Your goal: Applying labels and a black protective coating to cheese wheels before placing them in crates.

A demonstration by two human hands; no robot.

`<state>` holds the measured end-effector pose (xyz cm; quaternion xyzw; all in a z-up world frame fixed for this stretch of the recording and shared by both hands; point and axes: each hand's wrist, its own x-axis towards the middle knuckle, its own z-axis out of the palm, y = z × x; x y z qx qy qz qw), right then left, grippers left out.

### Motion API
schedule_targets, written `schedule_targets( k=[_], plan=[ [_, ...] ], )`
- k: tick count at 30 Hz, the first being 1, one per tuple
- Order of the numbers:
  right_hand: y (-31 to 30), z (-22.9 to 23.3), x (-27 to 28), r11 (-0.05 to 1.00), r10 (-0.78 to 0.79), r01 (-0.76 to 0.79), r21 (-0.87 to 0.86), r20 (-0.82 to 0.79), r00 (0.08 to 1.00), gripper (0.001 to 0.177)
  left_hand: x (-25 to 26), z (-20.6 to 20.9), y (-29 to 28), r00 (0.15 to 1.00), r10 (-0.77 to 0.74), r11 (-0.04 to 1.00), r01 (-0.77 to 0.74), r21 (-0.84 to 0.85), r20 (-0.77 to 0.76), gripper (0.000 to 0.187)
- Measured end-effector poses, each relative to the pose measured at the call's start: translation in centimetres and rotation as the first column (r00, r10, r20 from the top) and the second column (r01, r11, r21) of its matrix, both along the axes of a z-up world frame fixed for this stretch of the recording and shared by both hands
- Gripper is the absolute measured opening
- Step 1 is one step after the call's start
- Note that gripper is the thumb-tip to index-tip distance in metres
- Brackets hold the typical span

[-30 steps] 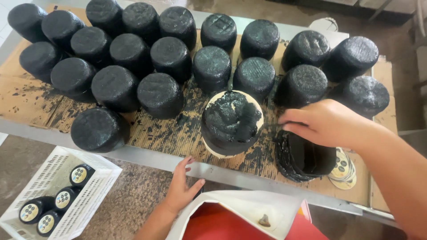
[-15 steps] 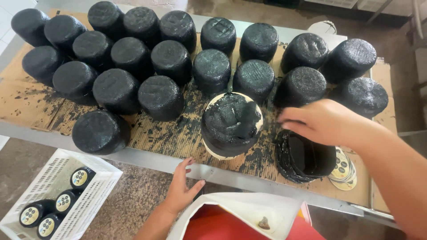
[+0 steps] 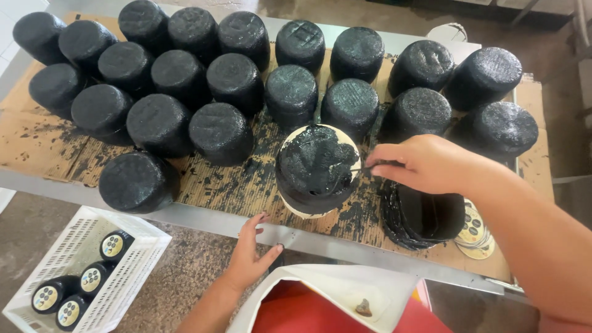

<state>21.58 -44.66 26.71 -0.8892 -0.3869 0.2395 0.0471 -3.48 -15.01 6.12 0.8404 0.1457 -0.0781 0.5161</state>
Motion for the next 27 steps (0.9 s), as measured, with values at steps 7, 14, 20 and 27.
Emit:
schedule_targets(
  k=[7,14,20,27],
  plan=[
    [1.6,-1.0,-0.1,0.966,-0.14,0.156,0.208,-0.09,0.986,0.028,0.1,-2.2,0.0,0.968,-0.109,0.993,0.097,0.062,0.227,0.086],
    [-0.6,-4.0,-4.6,0.629,-0.698,0.757,0.176,-0.299,0.65,0.03,-0.4,-3.6,0.7,0.981,-0.049,0.999,0.045,0.026,0.186,0.087],
    [-3.1,-11.2,-11.8,0.359,-0.738,0.903,0.238,-0.519,0.43,0.025,-0.1,-2.1,0.8,0.98,-0.041,0.999,0.037,0.026,0.196,0.086],
    [0.4,-10.4,-8.0,0.137,-0.538,0.963,0.234,-0.798,0.27,0.021,1.7,-1.0,-0.2,0.954,-0.053,0.996,0.07,-0.048,0.297,0.092]
  ],
)
